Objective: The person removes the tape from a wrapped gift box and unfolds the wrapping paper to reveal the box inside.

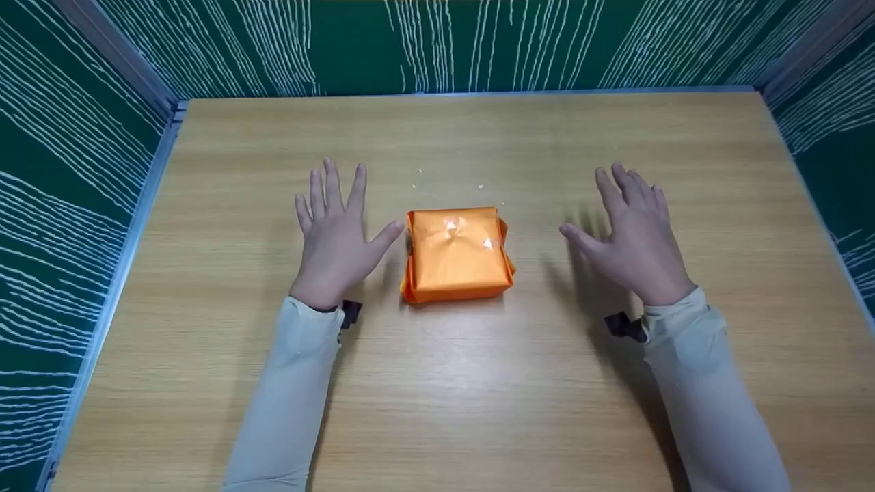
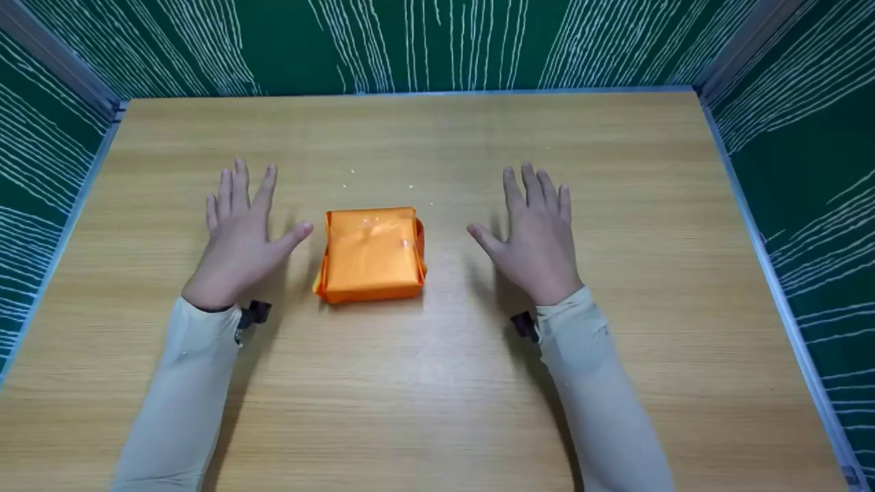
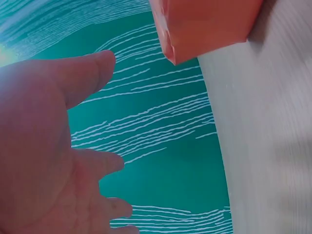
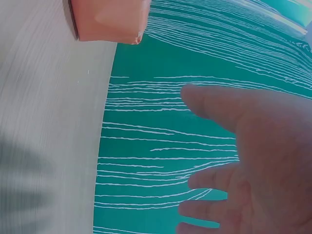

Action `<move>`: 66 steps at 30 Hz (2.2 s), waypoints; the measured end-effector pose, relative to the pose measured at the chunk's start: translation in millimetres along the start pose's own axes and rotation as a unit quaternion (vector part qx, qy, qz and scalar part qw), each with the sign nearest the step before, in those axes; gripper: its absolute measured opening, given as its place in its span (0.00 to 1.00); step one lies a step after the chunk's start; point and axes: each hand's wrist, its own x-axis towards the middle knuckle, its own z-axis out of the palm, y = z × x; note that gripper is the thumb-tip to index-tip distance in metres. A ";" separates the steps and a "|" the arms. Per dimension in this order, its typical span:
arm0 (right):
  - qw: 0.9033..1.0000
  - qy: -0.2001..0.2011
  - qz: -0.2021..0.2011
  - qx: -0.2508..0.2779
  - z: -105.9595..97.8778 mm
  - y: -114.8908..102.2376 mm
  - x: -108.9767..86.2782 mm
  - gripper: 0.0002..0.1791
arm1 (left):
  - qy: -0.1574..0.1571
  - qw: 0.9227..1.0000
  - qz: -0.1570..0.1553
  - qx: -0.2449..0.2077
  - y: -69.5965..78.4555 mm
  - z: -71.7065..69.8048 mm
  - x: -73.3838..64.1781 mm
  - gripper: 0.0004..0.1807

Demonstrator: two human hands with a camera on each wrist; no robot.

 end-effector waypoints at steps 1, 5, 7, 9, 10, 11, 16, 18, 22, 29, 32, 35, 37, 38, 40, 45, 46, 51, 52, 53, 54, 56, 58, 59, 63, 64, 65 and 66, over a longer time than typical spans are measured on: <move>1.000 -0.003 0.002 0.002 -0.5 -0.7 -0.3 0.53 | -0.003 1.000 0.000 -0.003 0.5 -0.5 -0.7 0.54; 1.000 -0.007 0.004 0.008 -1.6 -4.0 0.1 0.53 | -0.009 1.000 0.001 -0.018 2.4 -3.0 -3.0 0.53; 1.000 -0.001 0.000 0.011 -2.2 -5.7 0.5 0.51 | -0.007 1.000 0.004 -0.027 3.6 -5.1 -3.5 0.53; 1.000 0.007 -0.007 0.015 -2.3 -7.4 0.4 0.48 | -0.008 0.999 0.009 -0.041 5.3 -6.9 -3.8 0.52; 1.000 0.010 -0.011 0.018 -2.2 -8.1 -0.1 0.46 | -0.010 0.999 0.010 -0.050 6.6 -7.5 -4.1 0.52; 1.000 0.013 -0.015 0.022 -2.1 -8.8 -0.8 0.43 | -0.015 0.998 0.012 -0.058 7.8 -7.9 -4.2 0.51; 0.998 0.012 -0.045 0.029 -1.1 -9.8 -2.0 0.30 | -0.050 0.994 0.029 -0.094 15.3 -7.4 -3.1 0.49; 0.998 0.010 -0.055 0.028 -0.7 -8.7 -1.8 0.27 | -0.065 0.991 0.050 -0.102 17.6 -5.4 -1.3 0.47; 0.997 0.009 -0.071 0.026 -0.5 -9.1 -0.4 0.24 | -0.078 0.987 0.086 -0.107 20.1 0.2 0.7 0.45; 0.995 -0.014 -0.091 0.030 6.7 -26.8 5.0 0.19 | -0.091 0.987 0.099 -0.082 27.4 14.1 -2.5 0.46; 0.993 -0.023 -0.111 0.034 10.6 -38.1 5.9 0.17 | -0.093 0.987 0.119 -0.059 33.5 16.9 -4.5 0.46; 0.990 -0.029 -0.131 0.038 13.3 -49.2 6.8 0.15 | -0.095 0.985 0.132 -0.050 41.1 19.1 -4.8 0.44; 0.988 -0.033 -0.142 0.042 16.3 -55.8 7.8 0.14 | -0.099 0.985 0.135 -0.046 46.7 21.3 -4.2 0.43; 0.987 -0.036 -0.149 0.045 18.1 -58.8 8.0 0.14 | -0.101 0.984 0.138 -0.042 49.2 22.5 -3.8 0.43; 0.984 -0.045 -0.163 0.048 23.3 -63.7 8.7 0.13 | -0.106 0.984 0.138 -0.031 53.2 25.1 -3.4 0.43; 0.980 -0.067 -0.180 0.052 37.6 -70.0 9.2 0.13 | -0.123 0.983 0.139 0.006 56.0 32.5 -5.9 0.43; 0.980 -0.071 -0.180 0.054 39.8 -70.7 9.0 0.14 | -0.127 0.982 0.139 0.008 55.8 33.8 -6.8 0.43; 0.977 -0.076 -0.189 0.061 45.9 -72.3 8.2 0.15 | -0.133 0.980 0.150 -0.008 55.8 37.1 -8.2 0.41; 0.976 -0.075 -0.195 0.060 46.6 -72.2 8.3 0.15 | -0.134 0.979 0.153 -0.013 56.5 37.1 -7.8 0.41; 0.975 -0.074 -0.200 0.058 47.2 -72.1 8.3 0.15 | -0.136 0.978 0.156 -0.017 57.3 36.9 -7.3 0.41; 0.974 -0.074 -0.205 0.056 47.7 -72.1 8.4 0.16 | -0.139 0.977 0.159 -0.019 58.2 36.6 -6.9 0.40; 0.973 -0.080 -0.211 0.049 48.9 -72.3 8.7 0.18 | -0.147 0.976 0.162 -0.017 60.0 35.9 -6.3 0.40; 0.972 -0.091 -0.212 0.041 49.6 -73.2 8.9 0.20 | -0.152 0.975 0.162 -0.012 61.7 34.9 -6.5 0.40; 0.972 -0.096 -0.211 0.039 49.6 -73.7 9.2 0.20 | -0.154 0.975 0.162 -0.009 62.3 34.6 -6.9 0.40; 0.973 -0.096 -0.206 0.037 47.7 -75.1 10.3 0.18 | -0.154 0.975 0.161 -0.005 64.9 33.8 -8.4 0.42; 0.974 -0.092 -0.205 0.039 46.7 -75.4 10.5 0.17 | -0.154 0.975 0.161 -0.006 65.5 34.0 -8.5 0.43; 0.974 -0.089 -0.204 0.040 45.9 -75.4 10.8 0.17 | -0.154 0.975 0.162 -0.006 66.0 34.2 -8.5 0.44; 0.975 -0.086 -0.203 0.041 45.4 -75.5 11.2 0.16 | -0.153 0.975 0.163 -0.006 66.4 34.4 -8.5 0.44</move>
